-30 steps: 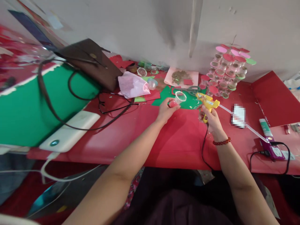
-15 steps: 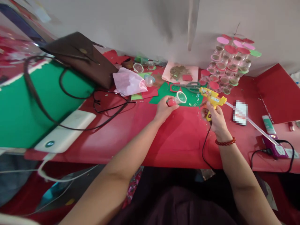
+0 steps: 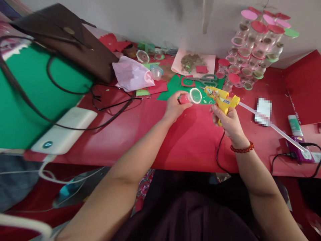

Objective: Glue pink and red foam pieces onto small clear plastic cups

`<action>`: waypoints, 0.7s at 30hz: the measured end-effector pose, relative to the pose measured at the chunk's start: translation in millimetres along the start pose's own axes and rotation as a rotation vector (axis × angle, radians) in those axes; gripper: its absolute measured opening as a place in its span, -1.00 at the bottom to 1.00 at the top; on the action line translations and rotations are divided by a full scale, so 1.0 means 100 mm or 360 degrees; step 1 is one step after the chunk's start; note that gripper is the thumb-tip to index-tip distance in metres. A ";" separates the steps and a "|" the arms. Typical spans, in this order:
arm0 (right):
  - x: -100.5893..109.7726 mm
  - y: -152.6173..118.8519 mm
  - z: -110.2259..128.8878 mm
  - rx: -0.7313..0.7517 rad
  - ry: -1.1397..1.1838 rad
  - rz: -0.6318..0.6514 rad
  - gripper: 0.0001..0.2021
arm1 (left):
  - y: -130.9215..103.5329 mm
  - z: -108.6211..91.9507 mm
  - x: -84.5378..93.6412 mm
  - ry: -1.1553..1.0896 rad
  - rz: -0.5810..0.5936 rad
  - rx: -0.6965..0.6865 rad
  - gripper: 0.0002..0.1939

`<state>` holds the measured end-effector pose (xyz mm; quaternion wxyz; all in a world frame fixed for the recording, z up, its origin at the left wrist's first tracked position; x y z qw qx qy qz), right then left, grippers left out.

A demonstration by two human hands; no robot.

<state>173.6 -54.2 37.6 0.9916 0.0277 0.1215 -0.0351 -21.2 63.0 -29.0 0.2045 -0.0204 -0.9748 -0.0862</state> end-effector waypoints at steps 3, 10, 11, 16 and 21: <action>-0.05 -0.01 -0.02 0.0019 0.0004 -0.0003 -0.48 | 0.00 0.00 0.01 -0.0021 -0.0005 0.0002 -0.52; -0.07 -0.02 -0.09 -0.0001 -0.0049 0.0015 -0.55 | 0.00 0.01 0.01 0.0004 -0.0012 -0.0019 -0.52; -0.06 -0.02 -0.09 0.0017 -0.0058 0.0005 -0.58 | 0.00 0.02 0.01 0.0010 -0.0011 -0.0023 -0.52; 0.04 0.02 -0.07 0.0196 -0.0116 -0.0094 -0.73 | 0.02 0.06 -0.01 0.0016 0.0014 -0.0052 -0.52; 0.08 0.04 -0.05 0.0200 -0.0102 -0.0104 -0.76 | 0.01 0.03 -0.01 0.0026 0.0009 -0.0073 -0.54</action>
Point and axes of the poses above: each hand's wrist, its own y-axis towards the middle knuckle, its own x-axis out of the back of the hand, z = x × y, the point moved 4 cm from there along y, towards the middle knuckle, and after that the axes turned 13 degrees about y, right-handed, at the moved point
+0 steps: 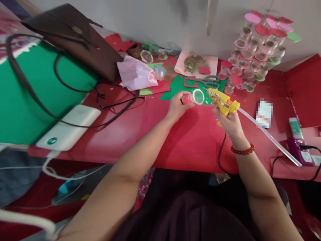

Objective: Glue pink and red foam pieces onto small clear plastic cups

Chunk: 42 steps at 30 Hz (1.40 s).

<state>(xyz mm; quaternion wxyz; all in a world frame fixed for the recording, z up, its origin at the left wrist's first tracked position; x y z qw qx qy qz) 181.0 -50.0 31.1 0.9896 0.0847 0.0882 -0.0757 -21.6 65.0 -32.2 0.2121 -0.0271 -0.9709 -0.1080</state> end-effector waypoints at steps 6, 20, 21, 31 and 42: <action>-0.06 -0.03 -0.06 -0.0151 -0.0003 0.0086 -0.63 | -0.03 -0.06 0.00 0.0018 -0.0014 -0.0063 -0.55; -0.17 -0.06 -0.10 -0.0165 -0.0048 0.0188 -0.56 | -0.02 -0.05 -0.02 -0.0062 0.0027 -0.0115 -0.52; -0.16 -0.06 -0.11 -0.0157 -0.0062 0.0187 -0.55 | -0.01 -0.04 -0.02 -0.0048 0.0023 -0.0123 -0.52; -0.10 -0.03 -0.19 -0.0211 -0.0113 0.0130 -0.53 | 0.02 0.03 -0.02 0.0132 0.0004 -0.0300 -0.53; -0.11 -0.02 -0.18 -0.0197 -0.0131 0.0136 -0.56 | 0.00 -0.03 0.00 0.0139 0.0033 -0.0268 -0.53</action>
Point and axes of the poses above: each hand's wrist, its own y-axis towards the middle knuckle, its own x-axis out of the back of the hand, z = x × y, the point moved 4 cm from there along y, towards the middle knuckle, and after that the axes turned 13 degrees about y, right-handed, at the moved point
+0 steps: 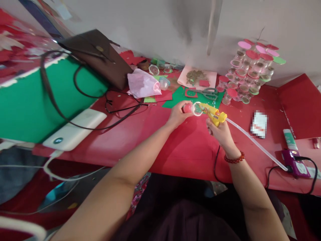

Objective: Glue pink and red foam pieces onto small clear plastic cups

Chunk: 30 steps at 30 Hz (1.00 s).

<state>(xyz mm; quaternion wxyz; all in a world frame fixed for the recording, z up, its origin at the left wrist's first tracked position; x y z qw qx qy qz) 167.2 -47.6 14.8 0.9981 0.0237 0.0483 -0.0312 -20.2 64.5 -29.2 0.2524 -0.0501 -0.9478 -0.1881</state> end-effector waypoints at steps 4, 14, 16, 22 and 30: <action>0.01 0.00 -0.01 -0.0005 -0.0013 -0.0025 -0.58 | 0.00 -0.01 0.01 -0.0011 -0.0004 0.0015 -0.52; 0.02 0.00 0.03 -0.0007 -0.0040 -0.0058 -0.62 | 0.01 0.00 0.00 -0.0019 0.0021 0.0023 -0.51; 0.02 0.00 0.04 -0.0007 -0.0041 -0.0063 -0.62 | 0.01 0.01 -0.01 -0.0037 0.0029 0.0034 -0.50; 0.02 0.01 0.06 -0.0030 -0.0035 -0.0078 -0.61 | 0.01 0.01 -0.01 -0.0029 0.0016 0.0034 -0.52; 0.02 0.00 0.08 -0.0037 -0.0019 -0.0081 -0.61 | -0.01 -0.05 0.02 0.0013 -0.0003 0.0031 -0.53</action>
Point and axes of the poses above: each hand's wrist, its own y-axis towards the middle knuckle, its own x-axis out of the back of the hand, z = x × y, the point moved 4 cm from there along y, towards the middle knuckle, and after that the axes turned 13 degrees about y, right-handed, at the moved point
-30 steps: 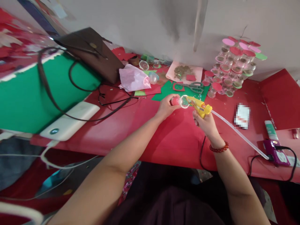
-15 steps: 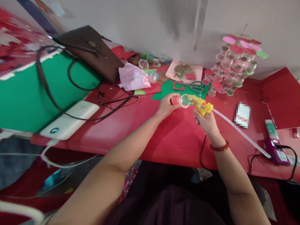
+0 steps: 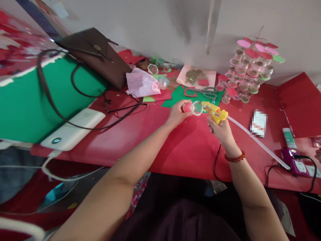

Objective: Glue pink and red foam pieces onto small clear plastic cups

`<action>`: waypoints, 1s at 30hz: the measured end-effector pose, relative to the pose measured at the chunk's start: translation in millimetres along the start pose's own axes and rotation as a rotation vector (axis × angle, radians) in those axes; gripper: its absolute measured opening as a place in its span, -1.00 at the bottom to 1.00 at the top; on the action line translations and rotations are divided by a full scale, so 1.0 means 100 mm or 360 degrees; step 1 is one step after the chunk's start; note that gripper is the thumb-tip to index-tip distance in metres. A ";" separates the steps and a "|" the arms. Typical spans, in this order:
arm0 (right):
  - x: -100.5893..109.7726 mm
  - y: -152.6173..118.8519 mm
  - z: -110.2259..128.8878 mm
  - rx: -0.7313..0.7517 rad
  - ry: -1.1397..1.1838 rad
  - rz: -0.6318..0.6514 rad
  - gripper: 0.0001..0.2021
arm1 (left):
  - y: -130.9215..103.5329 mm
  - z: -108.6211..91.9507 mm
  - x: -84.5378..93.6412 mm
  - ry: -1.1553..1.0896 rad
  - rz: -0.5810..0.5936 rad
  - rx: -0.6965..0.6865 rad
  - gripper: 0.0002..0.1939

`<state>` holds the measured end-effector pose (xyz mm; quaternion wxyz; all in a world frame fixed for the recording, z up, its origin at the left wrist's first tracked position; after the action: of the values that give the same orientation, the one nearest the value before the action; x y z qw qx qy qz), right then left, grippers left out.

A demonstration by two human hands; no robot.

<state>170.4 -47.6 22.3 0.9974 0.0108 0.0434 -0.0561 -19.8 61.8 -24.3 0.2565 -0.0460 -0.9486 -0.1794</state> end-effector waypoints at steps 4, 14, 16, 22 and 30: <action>0.01 -0.01 0.01 -0.0005 -0.0017 -0.0009 -0.62 | 0.00 -0.03 0.02 -0.0019 -0.0006 0.0012 -0.53; 0.03 0.00 0.01 -0.0028 0.0003 -0.0040 -0.58 | -0.01 -0.02 0.02 -0.0067 -0.0011 0.0040 -0.51; 0.03 0.00 0.01 -0.0028 0.0018 -0.0038 -0.58 | -0.01 -0.02 0.02 -0.0062 -0.0010 0.0052 -0.51; 0.03 0.00 0.02 -0.0003 0.0037 -0.0026 -0.58 | -0.01 -0.02 0.01 -0.0100 -0.0010 0.0065 -0.50; 0.02 -0.01 0.04 -0.0004 0.0036 -0.0026 -0.55 | -0.01 -0.01 0.01 -0.0105 -0.0010 0.0057 -0.50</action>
<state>172.3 -48.6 25.9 0.9964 0.0099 0.0549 -0.0640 -20.3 60.5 -22.7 0.2254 -0.0442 -0.9597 -0.1616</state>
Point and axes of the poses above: each hand's wrist, its own y-axis towards the middle knuckle, its own x-axis out of the back of the hand, z = x × y, the point moved 4 cm from there along y, towards the middle knuckle, and after that the axes turned 13 degrees about y, right-handed, at the moved point
